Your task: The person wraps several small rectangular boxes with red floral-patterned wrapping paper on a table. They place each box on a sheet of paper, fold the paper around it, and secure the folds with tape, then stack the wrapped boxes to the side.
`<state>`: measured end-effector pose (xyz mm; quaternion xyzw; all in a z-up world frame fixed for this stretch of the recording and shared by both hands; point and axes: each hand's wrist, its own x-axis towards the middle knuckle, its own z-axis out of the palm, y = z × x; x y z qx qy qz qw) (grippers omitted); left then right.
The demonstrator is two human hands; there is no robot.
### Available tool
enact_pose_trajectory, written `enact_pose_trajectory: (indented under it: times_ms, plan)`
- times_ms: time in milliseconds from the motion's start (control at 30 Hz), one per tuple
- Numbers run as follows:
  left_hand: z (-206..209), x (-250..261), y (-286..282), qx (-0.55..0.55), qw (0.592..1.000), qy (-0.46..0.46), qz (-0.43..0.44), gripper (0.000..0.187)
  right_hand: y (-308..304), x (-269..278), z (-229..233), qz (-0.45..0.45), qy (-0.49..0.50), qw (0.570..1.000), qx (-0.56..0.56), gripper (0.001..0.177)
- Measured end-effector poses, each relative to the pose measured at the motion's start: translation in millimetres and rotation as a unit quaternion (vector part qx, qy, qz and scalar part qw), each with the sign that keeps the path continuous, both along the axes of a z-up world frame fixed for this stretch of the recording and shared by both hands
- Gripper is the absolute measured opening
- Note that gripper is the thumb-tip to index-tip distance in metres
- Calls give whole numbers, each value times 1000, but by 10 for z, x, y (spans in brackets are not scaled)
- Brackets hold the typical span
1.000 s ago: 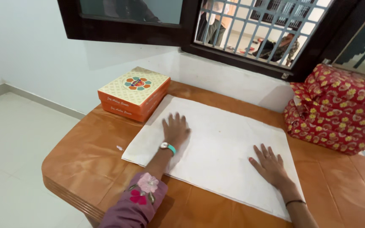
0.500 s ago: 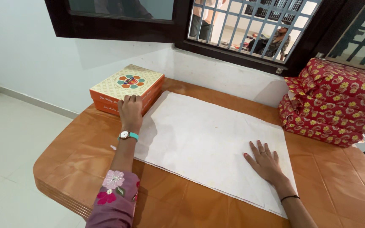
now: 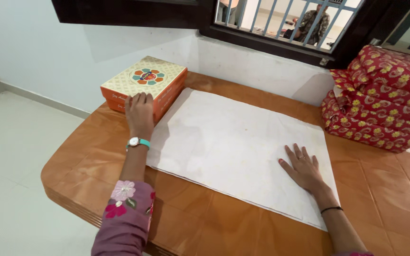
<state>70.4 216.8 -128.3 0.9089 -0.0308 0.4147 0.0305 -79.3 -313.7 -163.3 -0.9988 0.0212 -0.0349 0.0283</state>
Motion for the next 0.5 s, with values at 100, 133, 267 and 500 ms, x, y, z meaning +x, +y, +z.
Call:
enact_pose_trajectory:
  times_ms: [100,133,267,500]
  plan:
    - [71,-51,43,-8,998,-17,-57,37,23,-14,24,0,-5,1000,1,76]
    - [107,-69,33,-7,997,-21,-76,39,31,-19,30,0,-6,1000,3,76]
    - [322,-158,-196,10,971,-68,-227,46,42,-40,38,1,-6,1000,8,75]
    - [518,-574,-1421,156,881,-208,-396,33,58,-25,65,-3,-4,1000,1,76]
